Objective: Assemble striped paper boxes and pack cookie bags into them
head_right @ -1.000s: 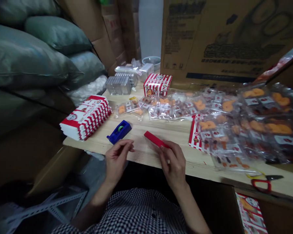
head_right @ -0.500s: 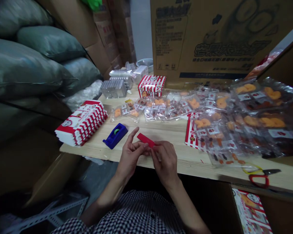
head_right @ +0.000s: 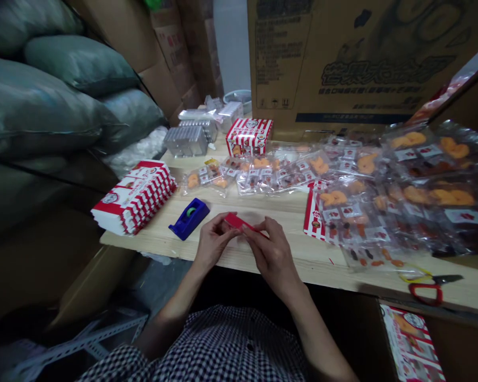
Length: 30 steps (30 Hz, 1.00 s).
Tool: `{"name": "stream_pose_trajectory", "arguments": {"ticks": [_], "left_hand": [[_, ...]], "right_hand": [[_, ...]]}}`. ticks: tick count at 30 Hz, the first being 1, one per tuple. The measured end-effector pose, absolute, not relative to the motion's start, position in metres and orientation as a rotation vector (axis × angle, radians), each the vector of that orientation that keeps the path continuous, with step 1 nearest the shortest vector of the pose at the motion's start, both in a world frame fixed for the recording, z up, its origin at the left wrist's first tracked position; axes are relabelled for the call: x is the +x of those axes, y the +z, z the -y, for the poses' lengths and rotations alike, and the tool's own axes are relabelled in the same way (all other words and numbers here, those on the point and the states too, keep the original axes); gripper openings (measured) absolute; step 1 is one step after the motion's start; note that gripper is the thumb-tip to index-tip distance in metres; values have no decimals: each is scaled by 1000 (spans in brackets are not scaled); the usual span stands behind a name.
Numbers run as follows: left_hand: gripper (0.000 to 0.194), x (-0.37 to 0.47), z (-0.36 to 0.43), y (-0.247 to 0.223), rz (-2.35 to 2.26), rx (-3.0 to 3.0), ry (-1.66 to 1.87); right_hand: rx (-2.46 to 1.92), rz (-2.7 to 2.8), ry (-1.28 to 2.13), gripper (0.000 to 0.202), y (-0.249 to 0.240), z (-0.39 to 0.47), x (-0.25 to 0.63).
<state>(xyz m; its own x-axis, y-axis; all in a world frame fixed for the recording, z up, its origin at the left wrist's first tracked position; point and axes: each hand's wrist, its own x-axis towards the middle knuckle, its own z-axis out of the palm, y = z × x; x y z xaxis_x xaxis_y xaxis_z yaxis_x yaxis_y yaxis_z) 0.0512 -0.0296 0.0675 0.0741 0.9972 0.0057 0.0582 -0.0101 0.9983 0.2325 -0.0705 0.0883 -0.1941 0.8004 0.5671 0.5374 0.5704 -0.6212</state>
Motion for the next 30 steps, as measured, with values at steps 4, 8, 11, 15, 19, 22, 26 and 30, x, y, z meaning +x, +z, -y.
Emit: {"name": "stream_pose_trajectory", "arguments": {"ticks": [4,8,11,15,19,22,26,30], "left_hand": [[40,36,14,76,-1064,1758,1113],[17,33,28,95,-974,1957,1040],[26,37,55,103,-930,2173,1237],[53,63,84,96,-620,2534,1373],[56,116,105,75,-143,2638,1165],[62,147,110,67,-43,2566,1060],[69,154,95,69,-334,2514,1104],[50,149,84,75,-930,2534,930]], "right_hand": [[-1040,1794,525,39,89,71,238],[-1180,1420,694,38,78,91,253],[-1261,949,814,52,70,127,266],[-1093,559,1215,55,76,180,268],[-1054,203,1104,29,85,215,286],[-1104,41,886,25,87,259,337],[-1419,-41,420,38,73,361,433],[-1662,-274,60,51,29,450,498]]}}
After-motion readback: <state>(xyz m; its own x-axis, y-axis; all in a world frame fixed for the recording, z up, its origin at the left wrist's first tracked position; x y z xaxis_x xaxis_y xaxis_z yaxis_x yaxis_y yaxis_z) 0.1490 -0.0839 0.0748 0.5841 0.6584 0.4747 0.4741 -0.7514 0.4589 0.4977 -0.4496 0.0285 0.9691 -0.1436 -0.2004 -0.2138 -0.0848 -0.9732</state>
